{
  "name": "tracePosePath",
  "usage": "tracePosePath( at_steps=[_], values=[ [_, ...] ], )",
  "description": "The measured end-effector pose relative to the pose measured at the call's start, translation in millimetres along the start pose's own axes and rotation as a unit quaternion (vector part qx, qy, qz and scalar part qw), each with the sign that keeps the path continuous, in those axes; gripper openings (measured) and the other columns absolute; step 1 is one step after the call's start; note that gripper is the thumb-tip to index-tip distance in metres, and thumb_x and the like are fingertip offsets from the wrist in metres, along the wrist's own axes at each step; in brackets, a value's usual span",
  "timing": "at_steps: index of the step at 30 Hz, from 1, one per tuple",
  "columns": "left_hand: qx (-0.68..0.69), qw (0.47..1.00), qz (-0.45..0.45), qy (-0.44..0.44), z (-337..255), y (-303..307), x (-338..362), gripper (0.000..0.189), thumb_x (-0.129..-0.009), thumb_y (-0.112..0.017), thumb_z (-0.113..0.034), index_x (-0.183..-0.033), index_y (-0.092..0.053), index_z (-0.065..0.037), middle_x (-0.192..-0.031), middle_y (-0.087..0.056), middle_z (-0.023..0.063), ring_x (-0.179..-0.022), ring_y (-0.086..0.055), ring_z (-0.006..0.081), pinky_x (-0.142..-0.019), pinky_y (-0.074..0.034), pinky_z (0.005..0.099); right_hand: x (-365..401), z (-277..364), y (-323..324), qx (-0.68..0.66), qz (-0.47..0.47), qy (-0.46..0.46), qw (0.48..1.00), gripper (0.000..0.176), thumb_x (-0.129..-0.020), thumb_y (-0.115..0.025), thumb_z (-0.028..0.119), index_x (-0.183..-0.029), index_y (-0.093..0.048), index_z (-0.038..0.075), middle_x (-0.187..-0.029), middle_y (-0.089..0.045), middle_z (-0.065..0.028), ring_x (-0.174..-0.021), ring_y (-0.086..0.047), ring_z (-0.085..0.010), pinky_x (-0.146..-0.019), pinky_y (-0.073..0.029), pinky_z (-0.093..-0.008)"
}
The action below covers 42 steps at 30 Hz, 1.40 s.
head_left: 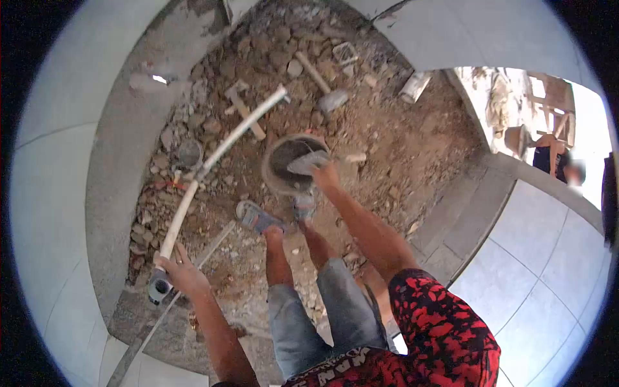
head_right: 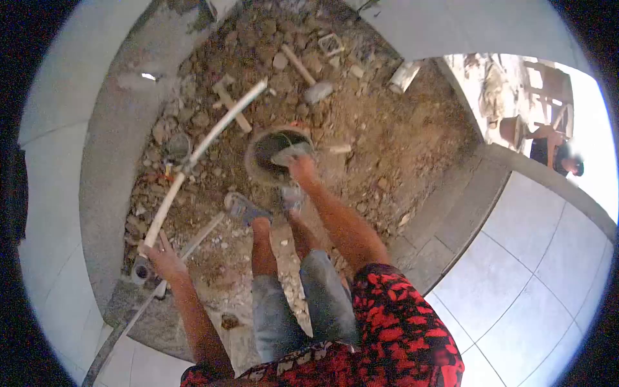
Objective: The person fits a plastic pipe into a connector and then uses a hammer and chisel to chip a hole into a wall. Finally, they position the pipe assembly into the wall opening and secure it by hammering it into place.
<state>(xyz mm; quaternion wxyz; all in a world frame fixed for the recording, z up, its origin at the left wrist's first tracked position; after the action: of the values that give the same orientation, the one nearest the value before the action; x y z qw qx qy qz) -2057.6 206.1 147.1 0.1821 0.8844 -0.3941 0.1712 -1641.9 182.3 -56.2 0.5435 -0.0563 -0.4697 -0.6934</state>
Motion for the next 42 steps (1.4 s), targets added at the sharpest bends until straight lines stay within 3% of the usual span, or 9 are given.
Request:
tracePosePath(
  at_steps=[3,5,11,24,31,34,36,39,42],
  values=[
    [-0.033,0.999,-0.003,0.010,-4.1,1.9,3.3,0.068,-0.083,-0.034,-0.053,-0.131,-0.013,-0.011,-0.130,-0.021,0.0173,-0.118,-0.031,0.0291,-0.099,-0.017,0.0472,-6.4,-25.7,74.4,0.031,0.032,-0.065,0.997,0.031,-0.074,-0.055,0.027,-0.090,-0.057,0.000,-0.083,-0.059,-0.0170,-0.081,-0.057,-0.0303,-0.068,-0.043,-0.0370],
    [0.038,0.997,-0.035,0.052,-13.1,-14.7,15.7,0.071,-0.081,-0.044,-0.043,-0.128,-0.014,0.001,-0.127,-0.023,0.0186,-0.115,-0.034,0.0297,-0.097,-0.036,0.0358,-13.6,-55.6,107.6,0.012,-0.004,-0.043,0.999,0.028,-0.075,-0.055,0.024,-0.090,-0.057,0.000,-0.080,-0.060,-0.0163,-0.077,-0.058,-0.0293,-0.066,-0.044,-0.0370],
    [0.000,0.998,-0.037,0.042,-12.8,-37.1,14.9,0.068,-0.082,-0.047,-0.036,-0.128,-0.014,0.001,-0.130,-0.021,0.0167,-0.115,-0.033,0.0310,-0.097,-0.035,0.0367,8.3,-24.5,236.6,0.080,-0.107,0.005,0.991,0.024,-0.076,-0.054,0.021,-0.094,-0.056,0.005,-0.085,-0.059,-0.0175,-0.080,-0.057,-0.0299,-0.069,-0.044,-0.0366],
    [0.032,0.999,-0.026,-0.006,-20.6,-61.1,7.4,0.079,-0.078,-0.047,-0.048,-0.129,-0.011,0.000,-0.131,-0.020,0.0173,-0.116,-0.033,0.0293,-0.098,-0.032,0.0333,-44.5,-124.9,253.8,0.164,-0.172,-0.041,0.971,0.027,-0.073,-0.057,0.025,-0.089,-0.052,0.003,-0.084,-0.057,-0.0203,-0.086,-0.053,-0.0369,-0.070,-0.042,-0.0412],
    [-0.006,0.995,-0.032,0.091,25.0,-55.3,-38.1,0.084,-0.076,-0.049,-0.052,-0.130,-0.009,0.000,-0.130,-0.025,0.0164,-0.114,-0.039,0.0239,-0.095,-0.033,0.0360,-40.6,-152.1,245.2,0.377,0.030,-0.117,0.918,0.040,-0.073,-0.054,0.028,-0.106,-0.049,0.006,-0.094,-0.056,-0.0225,-0.092,-0.053,-0.0364,-0.074,-0.042,-0.0405],
    [-0.070,0.994,0.016,0.087,46.0,-52.4,-67.4,0.083,-0.075,-0.040,-0.059,-0.131,-0.012,-0.003,-0.131,-0.027,0.0155,-0.116,-0.036,0.0242,-0.095,-0.029,0.0344,-29.3,-28.8,199.7,0.331,0.047,0.015,0.942,0.038,-0.076,-0.051,0.028,-0.106,-0.051,0.005,-0.095,-0.055,-0.0226,-0.091,-0.053,-0.0363,-0.075,-0.042,-0.0404],
    [-0.105,0.993,0.001,0.049,38.8,-58.1,-75.1,0.085,-0.074,-0.030,-0.067,-0.133,-0.011,-0.008,-0.132,-0.027,0.0138,-0.117,-0.034,0.0223,-0.094,-0.027,0.0308,-96.5,-131.2,156.2,-0.139,0.045,0.028,0.989,0.037,-0.077,-0.050,0.026,-0.106,-0.051,0.005,-0.096,-0.055,-0.0219,-0.092,-0.052,-0.0355,-0.075,-0.042,-0.0397],
    [-0.137,0.988,0.051,0.055,45.4,-61.8,-87.4,0.084,-0.075,-0.029,-0.067,-0.132,-0.013,-0.007,-0.131,-0.029,0.0111,-0.119,-0.032,0.0227,-0.098,-0.018,0.0368,-121.7,-4.9,96.5,0.190,0.061,0.098,0.975,0.033,-0.080,-0.048,0.022,-0.108,-0.049,0.005,-0.095,-0.055,-0.0207,-0.091,-0.052,-0.0352,-0.075,-0.042,-0.0380],
    [-0.105,0.989,0.001,-0.108,23.0,-78.0,-101.4,0.056,-0.078,-0.052,-0.042,-0.113,-0.037,-0.001,-0.111,-0.043,0.0125,-0.095,-0.047,0.0200,-0.080,-0.039,0.0312,-166.3,87.0,22.8,0.230,0.042,0.339,0.911,0.032,-0.081,-0.048,0.022,-0.107,-0.048,0.004,-0.090,-0.056,-0.0199,-0.088,-0.053,-0.0347,-0.072,-0.043,-0.0394]
  ],
)
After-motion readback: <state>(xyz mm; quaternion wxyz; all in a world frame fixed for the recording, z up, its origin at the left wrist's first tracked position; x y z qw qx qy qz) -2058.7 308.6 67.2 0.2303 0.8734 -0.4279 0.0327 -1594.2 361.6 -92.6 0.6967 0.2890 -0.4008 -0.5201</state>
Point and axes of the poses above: each hand's wrist, its own x-axis away from the middle knuckle, its own y-axis out of the back of the hand, z = x × y, the point moved 7 cm from there along -x, towards the middle knuckle
